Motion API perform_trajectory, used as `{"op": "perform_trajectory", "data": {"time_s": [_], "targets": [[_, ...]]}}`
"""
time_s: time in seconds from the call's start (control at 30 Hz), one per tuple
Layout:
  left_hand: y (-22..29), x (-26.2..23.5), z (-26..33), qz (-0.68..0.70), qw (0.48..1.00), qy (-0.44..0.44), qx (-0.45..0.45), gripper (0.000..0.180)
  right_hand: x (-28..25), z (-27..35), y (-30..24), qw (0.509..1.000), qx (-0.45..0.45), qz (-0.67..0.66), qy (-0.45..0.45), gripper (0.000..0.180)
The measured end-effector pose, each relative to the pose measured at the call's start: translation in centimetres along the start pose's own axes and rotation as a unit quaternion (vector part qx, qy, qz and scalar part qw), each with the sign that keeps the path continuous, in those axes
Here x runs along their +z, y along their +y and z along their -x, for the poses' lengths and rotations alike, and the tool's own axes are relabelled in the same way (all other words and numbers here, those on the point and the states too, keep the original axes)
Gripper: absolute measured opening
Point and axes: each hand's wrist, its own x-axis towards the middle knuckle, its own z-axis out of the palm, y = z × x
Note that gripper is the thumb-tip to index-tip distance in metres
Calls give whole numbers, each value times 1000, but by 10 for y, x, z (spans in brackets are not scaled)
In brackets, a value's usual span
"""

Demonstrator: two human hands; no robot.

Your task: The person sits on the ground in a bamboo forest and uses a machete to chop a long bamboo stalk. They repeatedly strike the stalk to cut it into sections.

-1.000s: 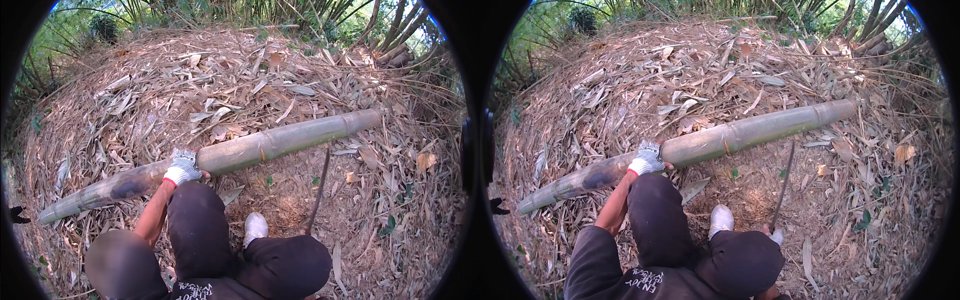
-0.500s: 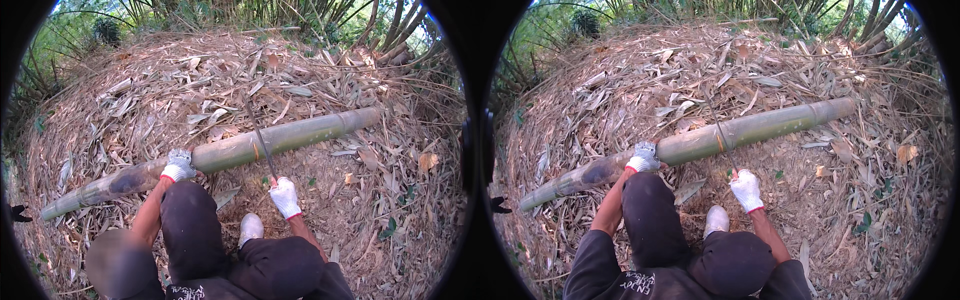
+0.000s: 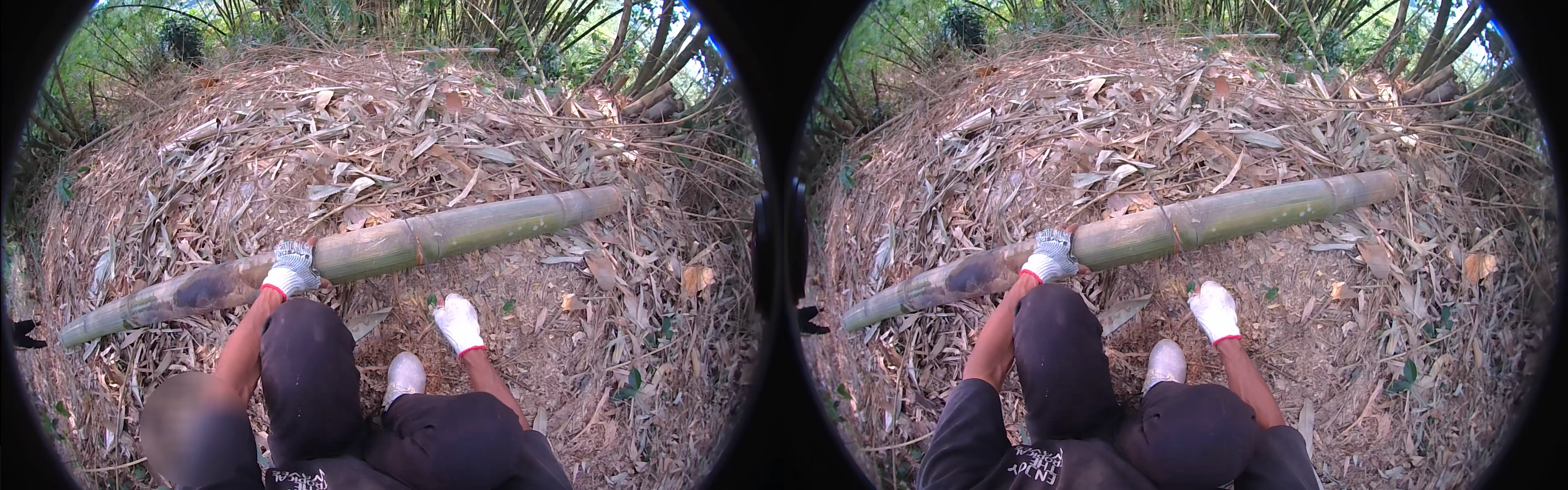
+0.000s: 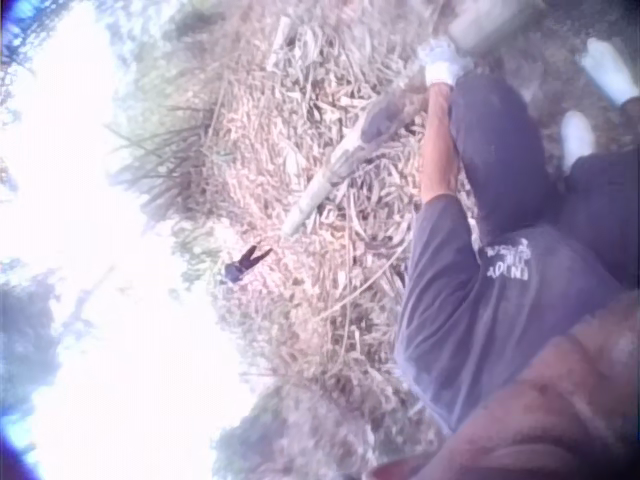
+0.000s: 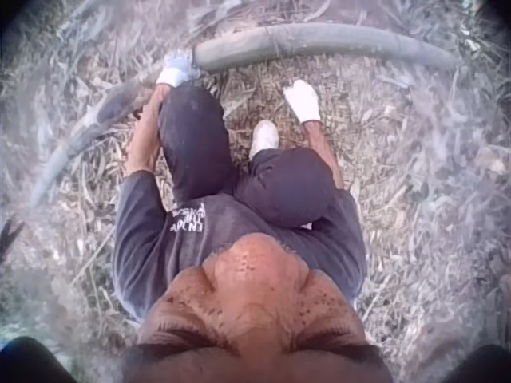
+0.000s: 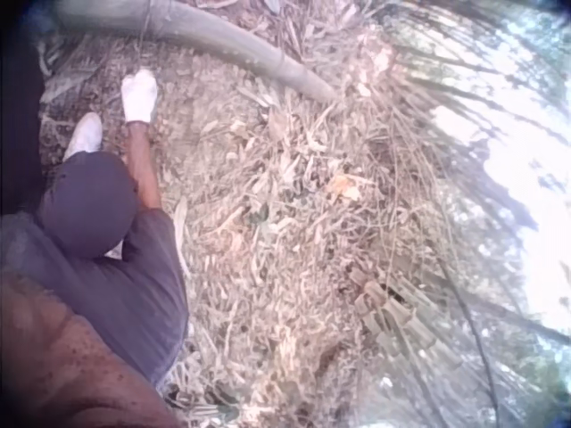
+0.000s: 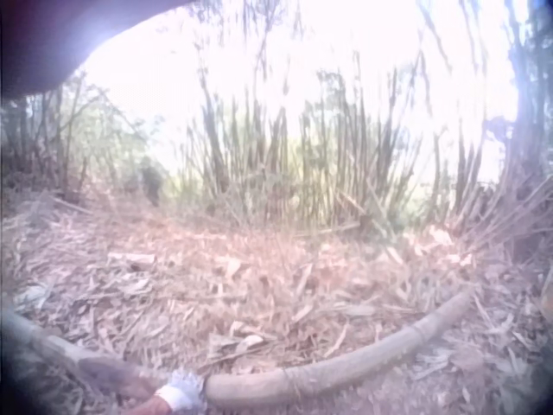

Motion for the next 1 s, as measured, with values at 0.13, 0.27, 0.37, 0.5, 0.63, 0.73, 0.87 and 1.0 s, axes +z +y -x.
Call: {"op": "perform_trajectory", "data": {"time_s": [0.13, 0.27, 0.37, 0.5, 0.63, 0.73, 0.87, 1.0], "targets": [[-6, 12, 7, 0, 1000, -17, -2, 115, -41, 11, -40, 997, -15, -67, 38, 35], [-9, 18, 9, -9, 1000, 5, -3, 115, -85, 17, -93, 885, -89, -422, 175, 24], [-14, 19, 9, 0, 1000, 1, -4, 115, -75, 22, -92, 835, -87, -515, 173, 26], [-1, 14, 5, -6, 1000, -6, -1, 115, -2, 15, -8, 1000, 7, 1, 0, 36], [-14, 14, -4, 33, 999, 3, 3, 117, -12, 14, -18, 999, 17, -40, -14, 39], [-10, 17, 7, -13, 1000, 23, 8, 116, -63, 10, -59, 973, -19, -220, 70, 36], [-7, 14, 8, -24, 1000, 0, -1, 115, -109, 7, -109, 799, -111, -552, 211, 36], [-7, 19, 5, -8, 1000, 20, 10, 115, -14, 0, -29, 935, -51, -294, 190, 33]]}}
